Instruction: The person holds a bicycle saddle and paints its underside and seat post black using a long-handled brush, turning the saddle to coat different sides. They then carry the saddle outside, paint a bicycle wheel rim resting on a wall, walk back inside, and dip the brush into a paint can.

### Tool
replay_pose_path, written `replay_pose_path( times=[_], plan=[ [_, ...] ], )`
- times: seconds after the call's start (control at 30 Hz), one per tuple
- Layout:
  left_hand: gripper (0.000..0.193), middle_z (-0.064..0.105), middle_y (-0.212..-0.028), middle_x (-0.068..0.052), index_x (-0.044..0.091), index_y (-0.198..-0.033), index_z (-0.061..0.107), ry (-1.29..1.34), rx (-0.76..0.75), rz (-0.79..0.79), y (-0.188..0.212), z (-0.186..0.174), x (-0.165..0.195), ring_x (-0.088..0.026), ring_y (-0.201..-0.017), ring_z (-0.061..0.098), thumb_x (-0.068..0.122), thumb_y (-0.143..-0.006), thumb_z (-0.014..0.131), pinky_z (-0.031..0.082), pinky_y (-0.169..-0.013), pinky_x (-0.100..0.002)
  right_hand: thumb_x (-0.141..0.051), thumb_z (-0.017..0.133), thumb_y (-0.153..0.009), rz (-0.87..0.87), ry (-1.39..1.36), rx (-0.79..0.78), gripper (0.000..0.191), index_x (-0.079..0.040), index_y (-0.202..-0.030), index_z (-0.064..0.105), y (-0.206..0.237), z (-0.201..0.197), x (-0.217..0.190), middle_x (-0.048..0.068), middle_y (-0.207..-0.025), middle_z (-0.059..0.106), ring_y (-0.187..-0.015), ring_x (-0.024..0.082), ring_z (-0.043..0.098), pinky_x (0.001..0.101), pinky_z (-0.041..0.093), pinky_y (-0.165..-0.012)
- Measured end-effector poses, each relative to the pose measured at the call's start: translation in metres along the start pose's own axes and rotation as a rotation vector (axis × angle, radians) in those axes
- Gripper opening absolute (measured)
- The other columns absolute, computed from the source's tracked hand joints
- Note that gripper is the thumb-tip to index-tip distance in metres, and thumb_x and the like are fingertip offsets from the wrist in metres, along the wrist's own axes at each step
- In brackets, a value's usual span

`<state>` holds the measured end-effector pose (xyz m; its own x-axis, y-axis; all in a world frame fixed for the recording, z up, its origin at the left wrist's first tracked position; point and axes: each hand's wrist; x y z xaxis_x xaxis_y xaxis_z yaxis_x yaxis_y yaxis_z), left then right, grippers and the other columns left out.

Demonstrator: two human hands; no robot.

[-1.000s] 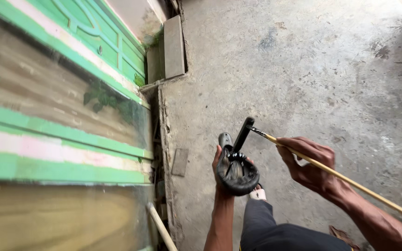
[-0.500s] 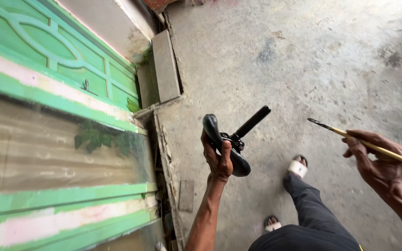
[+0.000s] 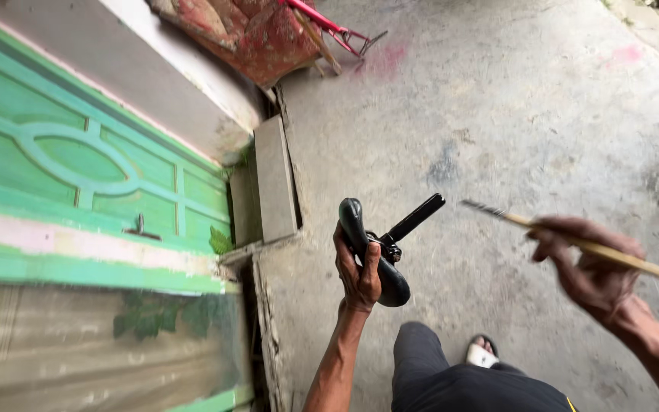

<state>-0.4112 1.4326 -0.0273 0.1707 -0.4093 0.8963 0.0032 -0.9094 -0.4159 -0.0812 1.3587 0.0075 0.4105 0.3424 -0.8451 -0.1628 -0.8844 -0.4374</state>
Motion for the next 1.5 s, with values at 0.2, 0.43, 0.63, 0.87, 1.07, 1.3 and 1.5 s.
replay_pose_path(
  times=[0.2,0.43,0.63,0.87,1.07,1.3,1.5],
  plan=[
    [0.067,0.066,-0.096,-0.011,-0.002,-0.153,0.038,0.109,-0.118,-0.094,-0.133,0.054,-0.052,-0.019,-0.086,0.064,0.035,-0.102,0.062,0.054,-0.078,-0.035,-0.013,0.075,-0.086,-0.208,0.133,-0.173,0.015,-0.009,-0.100,0.074,-0.113,0.066,0.027,0.007,-0.086,0.080,-0.063,0.015,0.077,0.0287,0.061,-0.050],
    [0.067,0.066,-0.102,-0.011,-0.001,-0.152,0.037,0.146,-0.320,-0.070,-0.320,0.112,-0.129,-0.019,-0.087,0.065,0.035,-0.102,0.063,0.055,-0.080,-0.035,-0.011,0.078,-0.082,-0.143,0.269,-0.110,0.015,-0.008,-0.096,0.073,-0.293,0.127,0.069,0.007,-0.073,0.076,-0.052,0.018,0.069,0.0326,0.055,-0.046],
    [0.066,0.067,-0.101,-0.012,0.000,-0.153,0.037,0.206,-0.452,-0.066,-0.461,0.164,-0.170,-0.019,-0.085,0.065,0.035,-0.102,0.063,0.055,-0.079,-0.034,-0.005,0.077,-0.082,-0.180,0.303,-0.087,0.018,-0.007,-0.099,0.071,-0.422,0.140,0.106,0.006,-0.071,0.074,-0.055,0.016,0.072,0.0286,0.058,-0.045],
    [0.063,0.066,-0.101,-0.012,0.000,-0.152,0.039,0.133,-0.450,0.008,-0.589,0.242,-0.223,-0.020,-0.087,0.064,0.035,-0.104,0.062,0.053,-0.079,-0.036,-0.004,0.077,-0.080,-0.187,0.335,0.004,0.014,-0.007,-0.094,0.074,-0.552,0.128,0.190,0.006,-0.072,0.076,-0.054,0.014,0.072,0.0270,0.058,-0.044],
    [0.061,0.066,-0.090,-0.011,0.004,-0.147,0.043,0.189,-0.366,-0.168,-0.694,0.319,-0.276,-0.021,-0.077,0.064,0.036,-0.097,0.061,0.053,-0.072,-0.036,-0.005,0.071,-0.088,-0.118,0.235,0.237,0.019,-0.006,-0.107,0.074,-0.671,0.069,0.288,0.005,-0.082,0.078,-0.064,0.010,0.073,0.0238,0.058,-0.054],
    [0.036,0.064,-0.094,-0.006,0.000,-0.124,0.057,0.246,-0.162,-0.182,-0.826,0.410,-0.332,-0.016,-0.084,0.060,0.031,-0.104,0.059,0.051,-0.078,-0.031,-0.003,0.069,-0.093,-0.100,0.264,0.324,0.023,-0.004,-0.116,0.073,-0.810,0.006,0.350,0.010,-0.095,0.076,-0.071,0.014,0.074,0.0251,0.058,-0.058],
    [0.024,0.053,-0.074,-0.001,0.007,-0.101,0.053,0.545,-0.096,-0.426,-0.931,0.488,-0.362,-0.012,-0.059,0.053,0.029,-0.102,0.061,0.045,-0.052,-0.027,-0.003,0.067,-0.099,-0.023,0.405,0.402,0.026,-0.002,-0.125,0.071,-0.872,-0.039,0.446,0.012,-0.106,0.077,-0.078,0.015,0.075,0.0243,0.056,-0.063]
  ],
)
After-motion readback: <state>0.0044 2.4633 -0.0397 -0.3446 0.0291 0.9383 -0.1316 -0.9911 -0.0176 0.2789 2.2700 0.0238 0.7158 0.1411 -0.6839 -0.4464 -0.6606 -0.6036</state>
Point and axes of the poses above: each hand's wrist, its own y-axis away from the middle knuckle, its own z-axis out of the palm, x = y × z
